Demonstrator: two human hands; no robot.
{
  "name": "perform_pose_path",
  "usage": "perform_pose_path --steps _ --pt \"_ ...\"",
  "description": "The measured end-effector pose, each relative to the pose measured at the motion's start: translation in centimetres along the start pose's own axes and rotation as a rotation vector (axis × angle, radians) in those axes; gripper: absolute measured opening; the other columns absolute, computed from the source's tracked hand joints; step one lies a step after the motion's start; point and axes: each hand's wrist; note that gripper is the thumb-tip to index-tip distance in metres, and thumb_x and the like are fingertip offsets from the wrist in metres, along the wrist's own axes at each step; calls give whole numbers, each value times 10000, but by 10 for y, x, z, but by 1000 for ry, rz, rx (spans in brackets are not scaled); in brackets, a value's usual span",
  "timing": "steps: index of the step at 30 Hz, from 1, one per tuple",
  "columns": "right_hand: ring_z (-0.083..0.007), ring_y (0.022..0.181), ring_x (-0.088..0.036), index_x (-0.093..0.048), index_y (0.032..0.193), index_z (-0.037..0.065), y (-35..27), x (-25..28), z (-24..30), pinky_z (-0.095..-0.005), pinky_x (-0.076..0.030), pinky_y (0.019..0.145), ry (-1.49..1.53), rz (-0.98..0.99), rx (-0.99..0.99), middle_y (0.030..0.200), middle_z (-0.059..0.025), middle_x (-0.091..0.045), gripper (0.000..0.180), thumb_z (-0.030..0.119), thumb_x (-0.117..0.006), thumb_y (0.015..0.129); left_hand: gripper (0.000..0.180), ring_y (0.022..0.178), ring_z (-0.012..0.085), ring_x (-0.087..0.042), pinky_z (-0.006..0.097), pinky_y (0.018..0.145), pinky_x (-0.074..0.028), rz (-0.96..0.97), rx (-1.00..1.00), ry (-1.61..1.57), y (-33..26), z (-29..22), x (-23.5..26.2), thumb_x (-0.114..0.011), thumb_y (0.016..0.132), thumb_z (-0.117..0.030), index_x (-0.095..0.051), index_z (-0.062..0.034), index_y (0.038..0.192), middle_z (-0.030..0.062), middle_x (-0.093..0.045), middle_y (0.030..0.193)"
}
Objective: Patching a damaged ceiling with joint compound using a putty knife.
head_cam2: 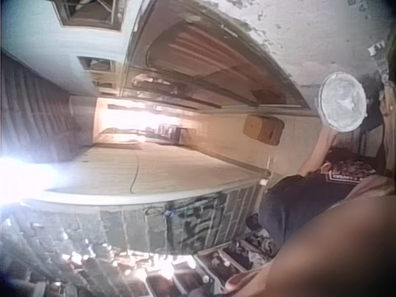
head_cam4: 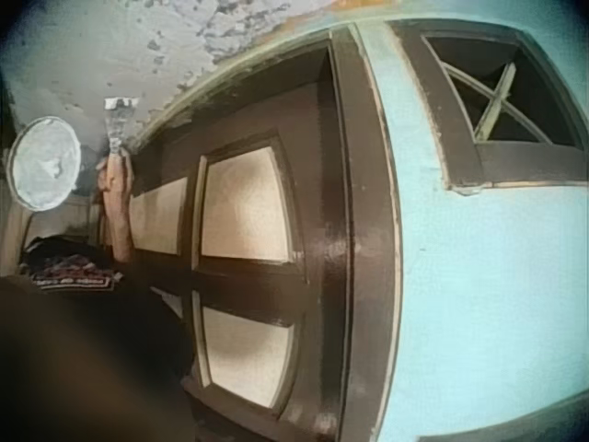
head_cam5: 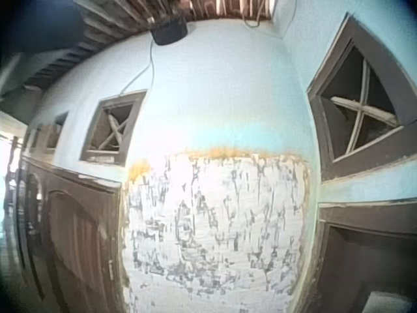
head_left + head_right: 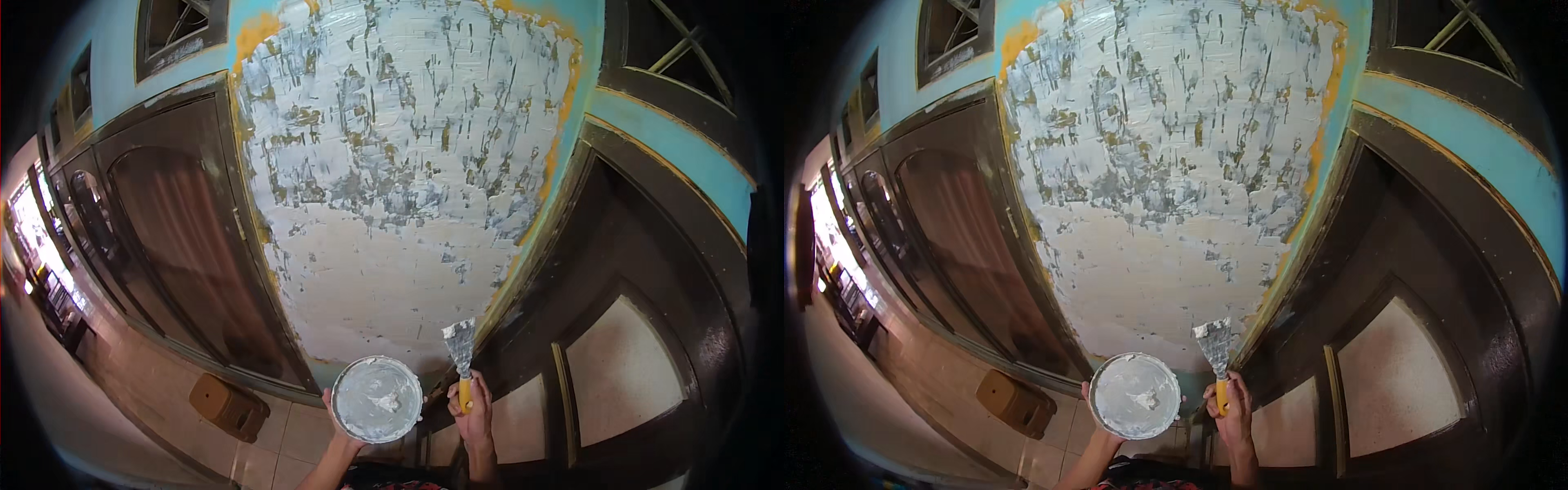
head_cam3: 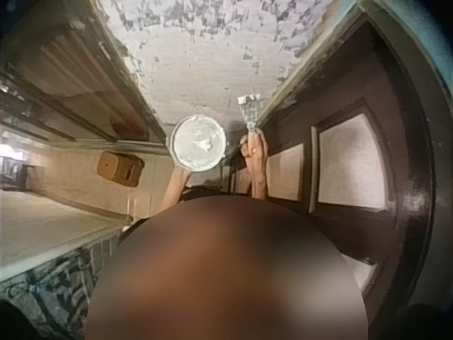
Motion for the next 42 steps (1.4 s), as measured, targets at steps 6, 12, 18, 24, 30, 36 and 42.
perform_pose_path --steps 6,12,18,24,30,36,42 --pt "-94 523 -384 -461 1180 43 12 -10 -5 -229 -306 473 36 67 -13 737 -59 -507 368 324 -326 984 1122 1267 484 -298 673 990 -256 98 11 -137 -6 -7 14 -585 558 -786 -246 -153 1420 209 -258 1439" --pt "-102 550 -388 -477 1116 13 17 -22 -12 -229 -308 484 151 157 -125 723 -34 -463 396 349 -317 980 1106 1279 470 -288 637 1040 -221 196 -20 -198 -22 -22 14 -617 565 -742 -243 -149 1422 208 -249 1444" --pt "-105 564 -382 -469 1086 73 23 -61 -6 -219 -302 473 256 262 -188 793 -13 -432 338 359 -325 978 1088 1278 461 -299 669 1023 -216 106 -106 -215 -44 -35 20 -600 574 -744 -247 -159 1420 203 -262 1438" --pt "-102 627 -367 -455 1061 117 40 -71 -23 -218 -281 488 295 333 -205 848 -15 -406 292 371 -336 978 1104 1244 454 -352 621 997 -318 96 -161 -128 -59 -47 14 -575 559 -797 -298 -134 1397 188 -319 1411" --pt "-100 650 -377 -434 1228 108 67 -102 -28 -227 -287 524 204 331 -142 828 -14 -439 346 331 -343 979 1105 1242 488 -335 653 994 -291 126 -271 -165 -68 -58 26 -596 571 -750 -253 -121 1412 231 -290 1413" --pt "-98 726 -399 -417 1223 49 96 -122 -41 -241 -340 585 38 411 40 894 -28 -438 328 265 -371 981 1123 1230 497 -347 632 997 -308 103 -259 -181 -72 -64 28 -620 555 -741 -254 -113 1411 243 -301 1403" --pt "-116 807 -444 -428 1162 59 140 -138 -93 -273 -387 681 -98 428 177 951 -39 -467 237 196 -434 968 1128 1216 512 -354 634 988 -318 136 -291 -195 -79 -66 38 -622 543 -762 -266 -128 1405 242 -300 1402"
Point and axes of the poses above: each hand's wrist, its own y-axis towards the middle knuckle, its own x-axis out of the back of the hand, z = x × y
